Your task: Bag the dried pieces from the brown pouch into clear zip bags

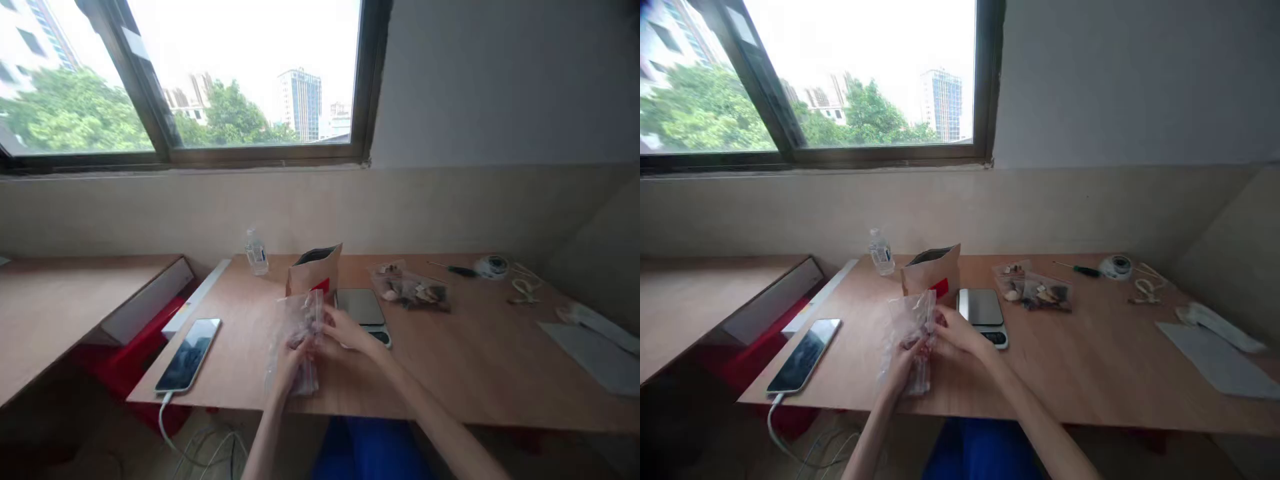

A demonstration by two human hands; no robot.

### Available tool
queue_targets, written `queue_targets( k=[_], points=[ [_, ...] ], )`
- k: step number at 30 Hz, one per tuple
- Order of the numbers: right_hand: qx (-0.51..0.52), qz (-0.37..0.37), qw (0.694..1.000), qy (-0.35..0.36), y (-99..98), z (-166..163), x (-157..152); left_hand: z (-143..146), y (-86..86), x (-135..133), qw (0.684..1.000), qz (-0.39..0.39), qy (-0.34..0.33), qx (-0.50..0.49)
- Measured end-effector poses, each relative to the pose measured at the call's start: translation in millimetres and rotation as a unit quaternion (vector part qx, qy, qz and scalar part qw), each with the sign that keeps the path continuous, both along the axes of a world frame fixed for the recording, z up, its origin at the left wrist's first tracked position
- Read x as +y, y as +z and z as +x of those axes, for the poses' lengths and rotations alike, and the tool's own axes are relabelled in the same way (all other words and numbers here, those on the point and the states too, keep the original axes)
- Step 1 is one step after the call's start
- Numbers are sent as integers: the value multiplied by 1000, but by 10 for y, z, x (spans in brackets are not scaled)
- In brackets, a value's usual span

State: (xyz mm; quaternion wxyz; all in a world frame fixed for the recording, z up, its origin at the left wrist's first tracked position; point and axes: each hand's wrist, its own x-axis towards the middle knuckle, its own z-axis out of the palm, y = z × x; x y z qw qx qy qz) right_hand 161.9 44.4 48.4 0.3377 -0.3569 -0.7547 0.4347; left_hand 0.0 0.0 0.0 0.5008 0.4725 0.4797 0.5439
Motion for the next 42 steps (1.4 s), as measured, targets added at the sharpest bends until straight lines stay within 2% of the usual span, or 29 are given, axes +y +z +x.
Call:
queue_targets(
  k=[4,9,13,17,20,23,25,30,33,35,37,39,42],
  points=[
    [8,11,1000,7,7,-1,19,2,-37,1,1000,-12,-3,0],
    [38,7,997,-68,98,128,98,18,-85,12,1000,-30,-5,-5],
    [103,43,988,-103,473,250,228,12,-116,14,999,-38,-7,-5],
    [194,163,945,-208,926,217,459,0,-125,6,999,-40,-9,-3],
    [143,262,926,-231,1064,86,649,-4,-116,-2,999,-41,-14,-1],
    [21,323,921,-217,1008,-45,754,-9,-108,-7,999,-39,-19,2],
    [-15,338,914,-223,932,-88,742,-13,-109,-7,999,-34,-23,5],
    [35,331,903,-270,712,-31,427,-22,-135,8,998,-16,-29,53],
    [78,235,933,-261,434,7,191,-24,-154,27,997,-5,-28,74],
    [86,133,962,-223,209,9,98,-19,-162,41,996,7,-27,90],
    [109,35,979,-171,36,7,75,-9,-162,54,994,25,-22,108],
    [146,-13,978,-147,-29,18,106,1,-153,58,991,48,-19,123],
    [196,2,960,-200,71,82,157,6,-128,35,976,133,-8,175]
  ],
)
